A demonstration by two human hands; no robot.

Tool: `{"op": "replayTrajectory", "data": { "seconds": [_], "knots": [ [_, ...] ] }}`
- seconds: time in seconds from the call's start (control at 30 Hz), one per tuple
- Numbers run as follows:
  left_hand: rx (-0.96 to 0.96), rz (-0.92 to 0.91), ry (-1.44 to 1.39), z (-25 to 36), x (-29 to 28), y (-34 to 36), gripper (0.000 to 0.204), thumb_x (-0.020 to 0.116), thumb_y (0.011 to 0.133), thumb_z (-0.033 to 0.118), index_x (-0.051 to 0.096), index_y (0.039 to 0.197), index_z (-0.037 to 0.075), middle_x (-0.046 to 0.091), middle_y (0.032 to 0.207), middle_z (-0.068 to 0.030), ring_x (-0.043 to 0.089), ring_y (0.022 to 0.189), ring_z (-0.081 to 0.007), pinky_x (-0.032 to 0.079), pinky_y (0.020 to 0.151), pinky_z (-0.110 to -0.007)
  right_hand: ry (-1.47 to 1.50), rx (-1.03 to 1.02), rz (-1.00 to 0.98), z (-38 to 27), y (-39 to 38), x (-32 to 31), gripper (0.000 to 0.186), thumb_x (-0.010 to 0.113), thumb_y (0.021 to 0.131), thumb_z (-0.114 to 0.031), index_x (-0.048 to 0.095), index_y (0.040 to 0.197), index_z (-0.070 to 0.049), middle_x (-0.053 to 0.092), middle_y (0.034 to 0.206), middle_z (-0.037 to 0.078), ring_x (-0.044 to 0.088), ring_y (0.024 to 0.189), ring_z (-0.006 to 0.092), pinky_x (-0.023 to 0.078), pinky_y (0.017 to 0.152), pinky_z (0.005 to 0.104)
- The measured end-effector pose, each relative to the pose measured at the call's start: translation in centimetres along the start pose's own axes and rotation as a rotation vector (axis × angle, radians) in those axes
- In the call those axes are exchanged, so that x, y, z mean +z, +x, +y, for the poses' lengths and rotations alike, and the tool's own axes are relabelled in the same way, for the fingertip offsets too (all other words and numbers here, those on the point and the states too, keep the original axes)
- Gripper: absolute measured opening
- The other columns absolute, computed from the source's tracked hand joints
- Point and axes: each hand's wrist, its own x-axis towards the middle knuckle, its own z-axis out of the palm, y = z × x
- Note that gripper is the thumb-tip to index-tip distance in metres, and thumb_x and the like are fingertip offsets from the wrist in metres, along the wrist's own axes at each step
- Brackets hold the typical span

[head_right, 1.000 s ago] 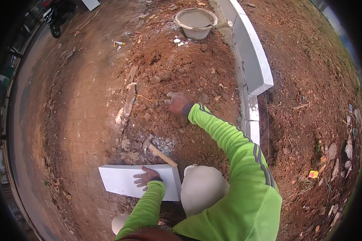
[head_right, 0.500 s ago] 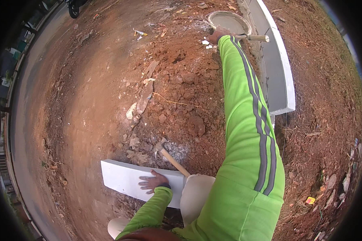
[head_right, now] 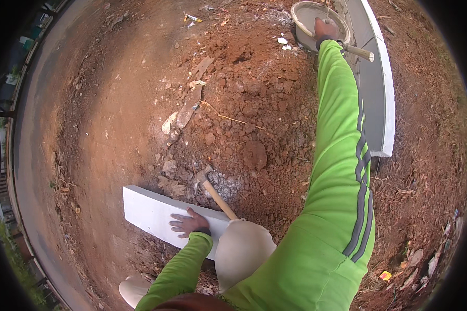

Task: The person spreads mortar along a concrete base using a trowel. The person then applies mortar to the side of a curb block, places it onto the mortar bed, and uses a hammer to adjust its position and a trowel to fill the joints.

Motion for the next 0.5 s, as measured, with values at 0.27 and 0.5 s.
{"op": "replayTrajectory", "data": {
  "seconds": [0.27, 0.5],
  "knots": [
    [0.045, -0.002, 0.027, 1.7, -0.6, 0.2, 0.088, 0.032, 0.099, 0.068, 0.009, 0.164, 0.013, 0.010, 0.167, -0.0247, 0.015, 0.153, -0.0456, 0.017, 0.116, -0.069, 0.431, -0.013, -0.034, 4.9, 0.9, -3.9, 0.038, 0.069, 0.085, -0.025, 0.067, 0.109, 0.004, 0.071, 0.086, 0.012, 0.071, 0.075, 0.0220, 0.056, 0.068, 0.0330],
    [-0.058, 0.031, -0.023, 0.7, 0.9, 0.5, 0.090, 0.032, 0.097, 0.070, 0.011, 0.164, 0.014, 0.011, 0.167, -0.0253, 0.013, 0.154, -0.0467, 0.011, 0.117, -0.070, 0.951, 0.195, -0.169, -4.3, -10.2, -11.4, 0.017, 0.062, 0.091, -0.025, 0.056, 0.084, -0.010, 0.043, 0.064, 0.000, 0.044, 0.051, 0.0159, 0.049, 0.059, 0.0361]
  ]
}}
